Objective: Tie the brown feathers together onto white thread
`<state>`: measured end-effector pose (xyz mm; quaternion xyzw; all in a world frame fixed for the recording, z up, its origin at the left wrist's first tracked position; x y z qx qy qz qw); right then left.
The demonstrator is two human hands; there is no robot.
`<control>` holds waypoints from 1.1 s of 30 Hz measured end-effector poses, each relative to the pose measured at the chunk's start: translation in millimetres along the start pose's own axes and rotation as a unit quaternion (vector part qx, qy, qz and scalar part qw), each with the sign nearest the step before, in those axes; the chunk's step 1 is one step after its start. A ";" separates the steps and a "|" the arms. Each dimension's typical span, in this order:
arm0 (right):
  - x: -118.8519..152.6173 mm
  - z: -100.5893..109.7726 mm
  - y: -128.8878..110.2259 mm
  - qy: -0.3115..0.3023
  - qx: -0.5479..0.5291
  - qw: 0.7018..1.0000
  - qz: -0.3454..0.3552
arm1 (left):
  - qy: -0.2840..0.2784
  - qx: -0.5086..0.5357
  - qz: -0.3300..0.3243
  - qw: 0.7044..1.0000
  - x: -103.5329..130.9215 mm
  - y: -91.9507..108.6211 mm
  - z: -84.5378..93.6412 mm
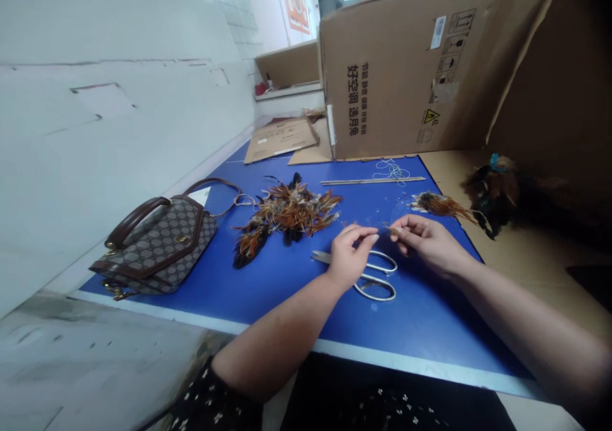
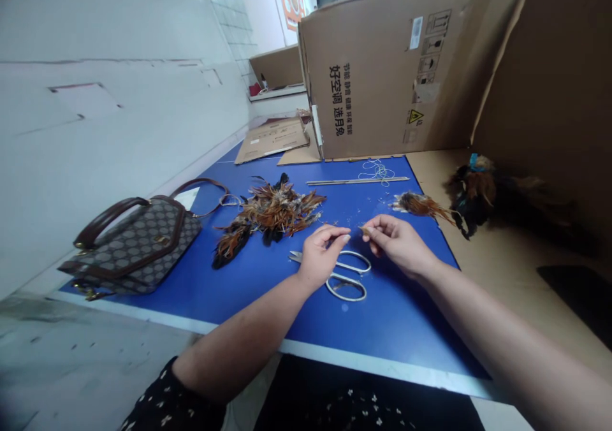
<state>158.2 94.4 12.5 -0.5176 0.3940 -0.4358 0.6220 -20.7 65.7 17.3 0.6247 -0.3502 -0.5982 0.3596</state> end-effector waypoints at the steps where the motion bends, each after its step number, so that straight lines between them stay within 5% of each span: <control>1: -0.1 -7.8 -0.5 -0.010 -0.004 1.000 0.002 | 0.006 0.034 0.039 0.999 0.2 -6.8 0.4; 6: 1.7 -29.5 -8.0 -0.031 -0.006 0.999 0.016 | 0.021 0.221 0.232 0.947 8.8 -40.2 -8.8; 15: -3.8 -38.5 -0.9 -0.050 0.057 0.997 0.026 | 0.049 0.253 0.227 0.939 4.1 -37.0 -0.3; 25: -38.4 77.9 20.3 0.191 0.107 0.976 0.016 | 0.056 0.214 0.222 0.950 3.0 -46.0 3.3; 30: -37.9 134.3 22.1 0.317 0.348 0.882 0.017 | 0.047 0.202 0.220 0.953 3.4 -43.8 2.6; 33: -48.2 150.9 24.8 0.295 0.470 0.831 0.019 | 0.030 0.200 0.218 0.955 4.3 -41.7 -1.0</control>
Point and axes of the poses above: each hand's wrist, its own x-axis away from the middle knuckle, its own z-axis out of the back of the hand, y = z × x, the point moved 8 cm from there along -x, towards the middle knuckle, and after that the axes turned 8 degrees about x, right-handed, at the moved point
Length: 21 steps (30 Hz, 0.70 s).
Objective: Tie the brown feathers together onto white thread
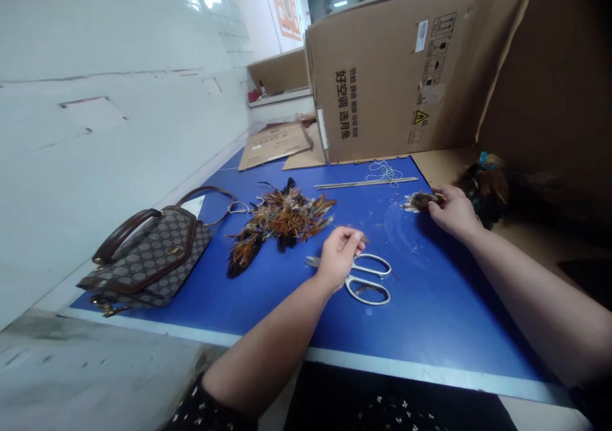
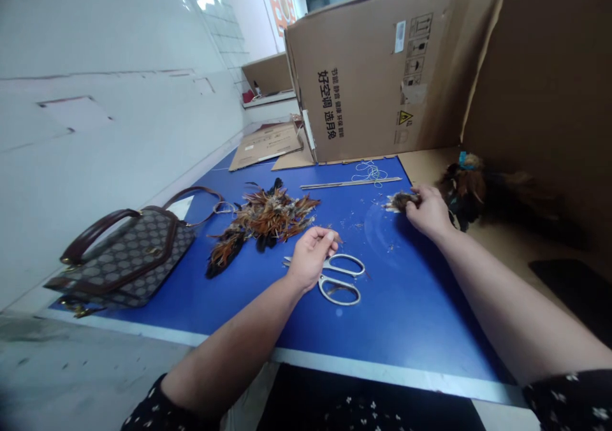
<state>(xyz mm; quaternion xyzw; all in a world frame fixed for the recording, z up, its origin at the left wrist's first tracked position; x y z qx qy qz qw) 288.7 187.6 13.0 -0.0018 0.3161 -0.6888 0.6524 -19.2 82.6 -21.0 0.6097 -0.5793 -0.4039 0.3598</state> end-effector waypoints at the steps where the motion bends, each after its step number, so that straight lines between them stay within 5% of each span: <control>1: -3.9 -3.8 4.3 -0.014 0.023 1.000 0.005 | -0.009 0.002 0.000 1.000 0.7 -0.1 -2.4; 8: -4.5 -33.7 20.6 -0.106 0.091 0.990 -0.019 | -0.053 0.011 0.005 0.999 7.3 1.0 -15.4; 21: 47.8 -9.5 -32.0 -0.172 -0.024 0.984 0.023 | -0.030 0.000 -0.019 0.999 8.3 8.0 -10.6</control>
Point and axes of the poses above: each hand's wrist, its own x-axis away from the middle knuckle, its own z-axis out of the back of the hand, y = z × x, the point moved 8 cm from there along -x, towards the middle knuckle, and after that the axes turned 8 degrees about x, right-handed, at the moved point
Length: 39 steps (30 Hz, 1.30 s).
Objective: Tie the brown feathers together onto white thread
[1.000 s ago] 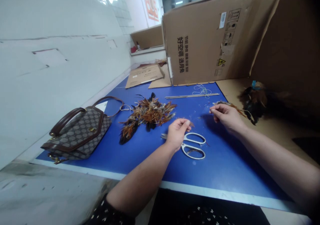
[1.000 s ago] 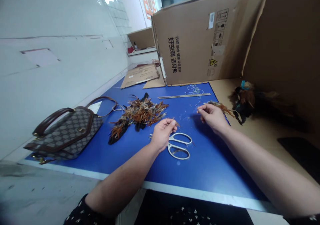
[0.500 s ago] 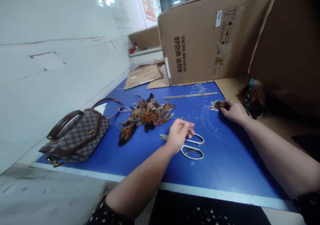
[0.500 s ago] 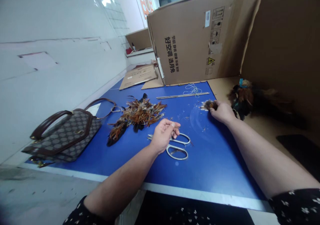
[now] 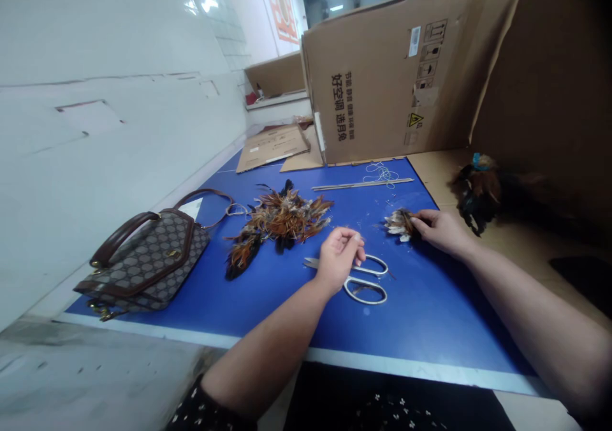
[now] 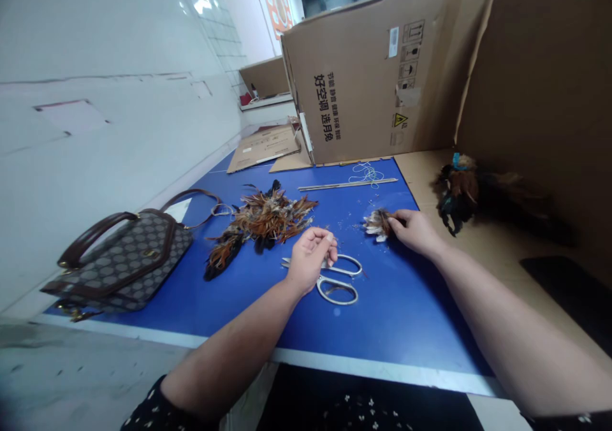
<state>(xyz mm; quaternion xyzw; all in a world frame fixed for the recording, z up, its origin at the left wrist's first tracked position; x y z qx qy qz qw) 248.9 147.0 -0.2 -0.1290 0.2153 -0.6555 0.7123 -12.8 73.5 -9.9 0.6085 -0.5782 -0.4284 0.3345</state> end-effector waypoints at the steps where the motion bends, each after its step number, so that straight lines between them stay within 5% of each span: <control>1: 0.4 -2.7 -0.2 -0.011 -0.009 1.000 0.009 | 0.001 -0.001 -0.001 1.000 -0.4 -0.2 0.7; 5: 1.0 1.3 -1.2 -0.011 -0.016 0.998 0.058 | -0.001 -0.005 -0.010 1.000 -0.8 0.1 1.4; 12: 24.2 41.7 -30.9 0.196 0.074 0.975 0.080 | 0.005 -0.016 -0.005 1.000 2.3 1.7 -2.0; 16: 27.9 19.6 -51.3 0.154 0.105 0.976 0.109 | 0.002 -0.016 -0.007 1.000 3.3 1.8 -3.8; 22: 17.8 -8.3 -39.1 0.077 0.149 0.980 0.103 | -0.007 -0.009 -0.011 1.000 3.8 1.3 -5.4; 30: 23.9 14.6 -48.4 0.176 -0.036 0.960 0.214 | 0.003 0.020 0.001 1.000 1.6 -5.1 -2.3; 39: 28.8 11.1 -44.1 0.173 -0.190 0.948 0.187 | 0.100 0.067 0.044 0.992 -0.6 2.1 1.9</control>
Point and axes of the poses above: each hand's wrist, its own x-axis away from the middle knuckle, its own z-axis out of the back of the hand, y = z × x, the point moved 8 cm from there along -x, towards the middle knuckle, and after that the axes turned 8 degrees about x, right-handed, at the moved point
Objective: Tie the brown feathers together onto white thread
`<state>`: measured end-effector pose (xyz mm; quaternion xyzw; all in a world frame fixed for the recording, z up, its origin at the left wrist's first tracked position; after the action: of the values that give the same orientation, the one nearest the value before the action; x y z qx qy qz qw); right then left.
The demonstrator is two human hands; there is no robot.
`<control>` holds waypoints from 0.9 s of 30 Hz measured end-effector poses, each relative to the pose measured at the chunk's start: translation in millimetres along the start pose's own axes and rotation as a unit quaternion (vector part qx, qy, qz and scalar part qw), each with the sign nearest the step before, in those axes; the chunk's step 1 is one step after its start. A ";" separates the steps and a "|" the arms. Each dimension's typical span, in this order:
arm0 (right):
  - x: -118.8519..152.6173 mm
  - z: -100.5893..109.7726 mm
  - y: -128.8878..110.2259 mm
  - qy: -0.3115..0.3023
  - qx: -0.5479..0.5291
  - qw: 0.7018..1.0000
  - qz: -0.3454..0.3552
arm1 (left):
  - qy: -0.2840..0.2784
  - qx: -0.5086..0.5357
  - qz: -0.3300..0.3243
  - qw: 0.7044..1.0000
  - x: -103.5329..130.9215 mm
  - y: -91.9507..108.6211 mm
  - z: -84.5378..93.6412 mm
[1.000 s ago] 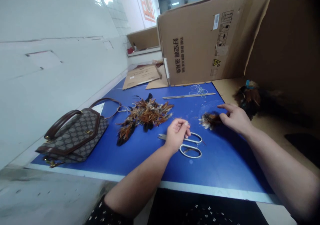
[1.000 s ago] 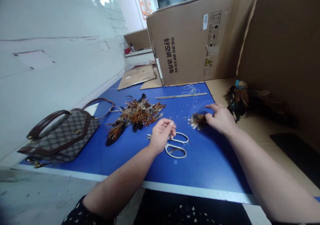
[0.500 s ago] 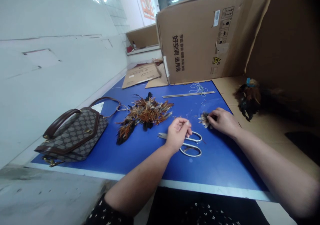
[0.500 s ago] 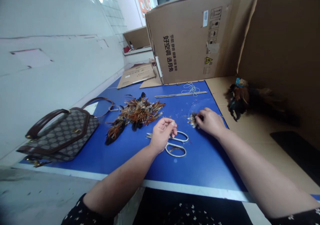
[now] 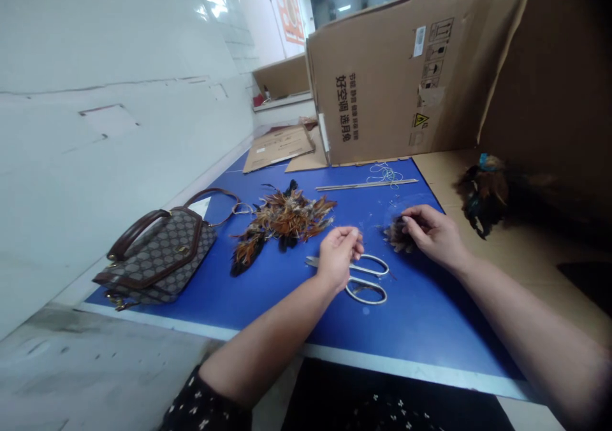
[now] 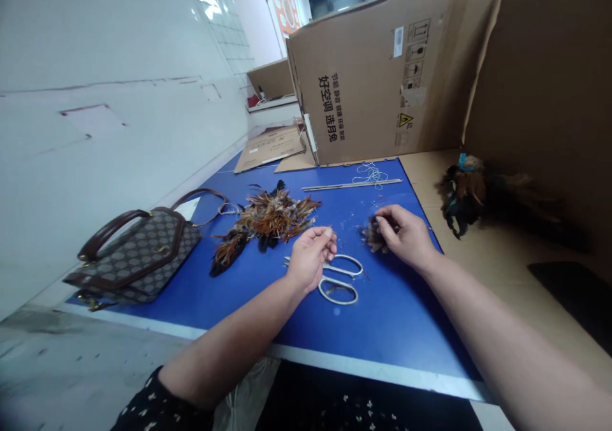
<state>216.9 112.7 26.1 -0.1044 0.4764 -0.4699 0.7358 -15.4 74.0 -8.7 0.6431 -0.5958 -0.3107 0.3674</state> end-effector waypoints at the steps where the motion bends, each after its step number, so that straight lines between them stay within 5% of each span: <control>1: 0.4 1.2 -1.2 0.007 -0.004 1.000 0.004 | -0.002 -0.005 0.009 1.000 0.5 1.2 -3.2; 6: 2.2 6.0 -16.9 0.024 0.012 0.998 0.049 | -0.045 -0.028 0.074 0.996 6.1 -4.7 -24.6; 14: 9.3 -2.0 -42.4 -0.024 0.072 0.983 0.170 | -0.071 0.053 0.152 0.984 -5.0 -41.9 -39.5; 22: 17.9 -25.6 -56.1 -0.149 0.056 0.970 0.183 | -0.061 0.145 0.105 0.982 -10.0 -38.7 -34.3; 27: 17.9 -16.5 -67.6 -0.115 0.009 0.975 0.192 | -0.048 0.132 0.075 0.987 -9.3 -34.7 -24.8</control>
<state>165.5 67.1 47.3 -0.0576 0.3959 -0.3090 0.8628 23.2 86.5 -24.9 0.6241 -0.6948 -0.2313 0.2724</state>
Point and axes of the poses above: each hand's wrist, its own x-axis away from the middle knuckle, its own z-axis out of the back of the hand, y = z × x, the point moved 8 cm from there along -x, towards the middle knuckle, and after that the axes turned 8 degrees about x, right-handed, at the moved point
